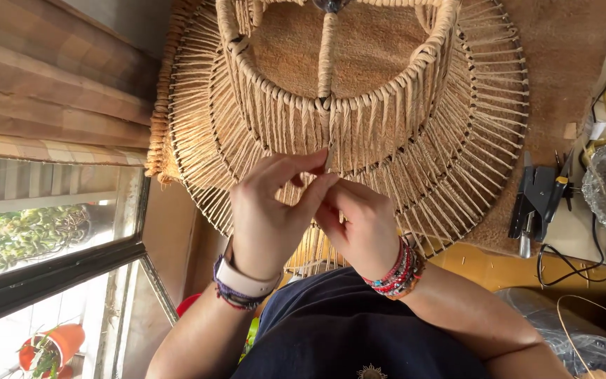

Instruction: Repairing a wicker lampshade by gluing and trimming strands with hand tools

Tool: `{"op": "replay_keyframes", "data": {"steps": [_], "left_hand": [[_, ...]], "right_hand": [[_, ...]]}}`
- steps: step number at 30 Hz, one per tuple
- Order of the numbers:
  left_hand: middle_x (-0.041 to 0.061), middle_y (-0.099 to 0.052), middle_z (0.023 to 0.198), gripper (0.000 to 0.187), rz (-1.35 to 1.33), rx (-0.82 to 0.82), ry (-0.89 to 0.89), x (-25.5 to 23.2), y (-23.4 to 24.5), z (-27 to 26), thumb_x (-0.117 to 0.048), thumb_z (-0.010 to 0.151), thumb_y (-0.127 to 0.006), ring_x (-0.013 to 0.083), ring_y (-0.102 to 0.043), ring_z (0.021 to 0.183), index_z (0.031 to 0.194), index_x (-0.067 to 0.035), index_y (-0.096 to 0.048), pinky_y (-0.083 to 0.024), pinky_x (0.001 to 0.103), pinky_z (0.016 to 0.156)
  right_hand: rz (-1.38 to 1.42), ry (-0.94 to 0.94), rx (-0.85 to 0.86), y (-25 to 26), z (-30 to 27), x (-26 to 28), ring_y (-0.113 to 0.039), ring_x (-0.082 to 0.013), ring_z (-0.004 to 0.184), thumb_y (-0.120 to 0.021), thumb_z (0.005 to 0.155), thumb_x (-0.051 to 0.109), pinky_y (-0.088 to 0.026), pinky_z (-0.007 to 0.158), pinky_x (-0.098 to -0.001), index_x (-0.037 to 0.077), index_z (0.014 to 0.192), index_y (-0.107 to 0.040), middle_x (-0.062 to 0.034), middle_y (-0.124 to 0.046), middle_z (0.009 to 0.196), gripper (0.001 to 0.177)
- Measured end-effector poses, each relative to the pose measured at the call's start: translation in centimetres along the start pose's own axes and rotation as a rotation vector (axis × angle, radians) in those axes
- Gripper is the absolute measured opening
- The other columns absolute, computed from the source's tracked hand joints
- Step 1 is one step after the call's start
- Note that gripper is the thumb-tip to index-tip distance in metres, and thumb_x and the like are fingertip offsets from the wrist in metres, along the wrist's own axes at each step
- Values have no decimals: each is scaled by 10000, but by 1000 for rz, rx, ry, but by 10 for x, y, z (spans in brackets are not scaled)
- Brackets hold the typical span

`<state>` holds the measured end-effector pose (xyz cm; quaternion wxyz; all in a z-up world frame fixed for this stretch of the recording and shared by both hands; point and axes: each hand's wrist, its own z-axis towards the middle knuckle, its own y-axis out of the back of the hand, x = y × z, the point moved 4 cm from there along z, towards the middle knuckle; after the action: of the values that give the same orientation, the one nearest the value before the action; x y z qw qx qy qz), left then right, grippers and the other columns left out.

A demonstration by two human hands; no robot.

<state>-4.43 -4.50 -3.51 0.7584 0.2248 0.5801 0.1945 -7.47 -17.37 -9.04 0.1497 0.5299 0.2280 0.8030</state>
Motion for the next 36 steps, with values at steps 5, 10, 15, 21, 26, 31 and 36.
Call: {"op": "replay_keyframes", "data": {"steps": [5,10,15,21,26,31,36], "left_hand": [[109,-777,866,160,-226,51,126,22,-7,1,-114,891,-783,198,-764,709,1026,-30,-773,-637,299,676],[162,-763,769,179,-592,148,246,33,-17,4,-63,906,-760,194,-754,730,1054,37,-756,-635,317,700],[186,-747,777,193,-682,179,269,34,-24,1,-17,914,-739,222,-754,747,1081,78,-730,-648,353,742],[180,-747,786,193,-595,164,169,39,-23,0,-18,931,-732,211,-740,744,1106,64,-735,-627,338,724],[148,-741,752,163,-582,113,160,43,-27,-2,-18,933,-733,172,-711,670,1078,55,-750,-620,342,775],[175,-736,778,149,-686,54,229,37,-31,-11,-33,933,-739,157,-663,633,1051,58,-750,-586,277,625],[141,-699,699,221,-631,-69,247,36,-35,-15,-156,892,-809,112,-588,489,976,41,-757,-512,226,463]], "right_hand": [[180,-65,64,0,1,-12,-661,-250,622,-623,933,21,-522,587,-336,15,834,-684,-111,-675,710,116],[708,-350,35,6,9,-40,-654,-143,485,-534,1060,221,-527,470,-248,30,855,-718,-105,-697,665,335],[725,-328,-101,7,16,-43,-617,-104,424,-594,1057,121,-479,399,-182,-21,890,-698,-85,-671,629,242],[564,-203,-100,21,24,-38,-580,-123,423,-592,1034,28,-472,447,-202,-28,855,-705,-89,-595,549,219],[592,-243,-127,21,19,-43,-636,-121,473,-616,1023,21,-497,480,-199,-47,843,-687,-112,-616,562,205],[555,-235,-147,21,18,-39,-690,-168,508,-648,993,-15,-544,494,-224,-74,859,-692,-160,-648,595,153],[536,-240,-174,19,14,-45,-660,-132,528,-650,1005,4,-553,508,-241,-56,863,-707,-134,-649,623,164]]}}
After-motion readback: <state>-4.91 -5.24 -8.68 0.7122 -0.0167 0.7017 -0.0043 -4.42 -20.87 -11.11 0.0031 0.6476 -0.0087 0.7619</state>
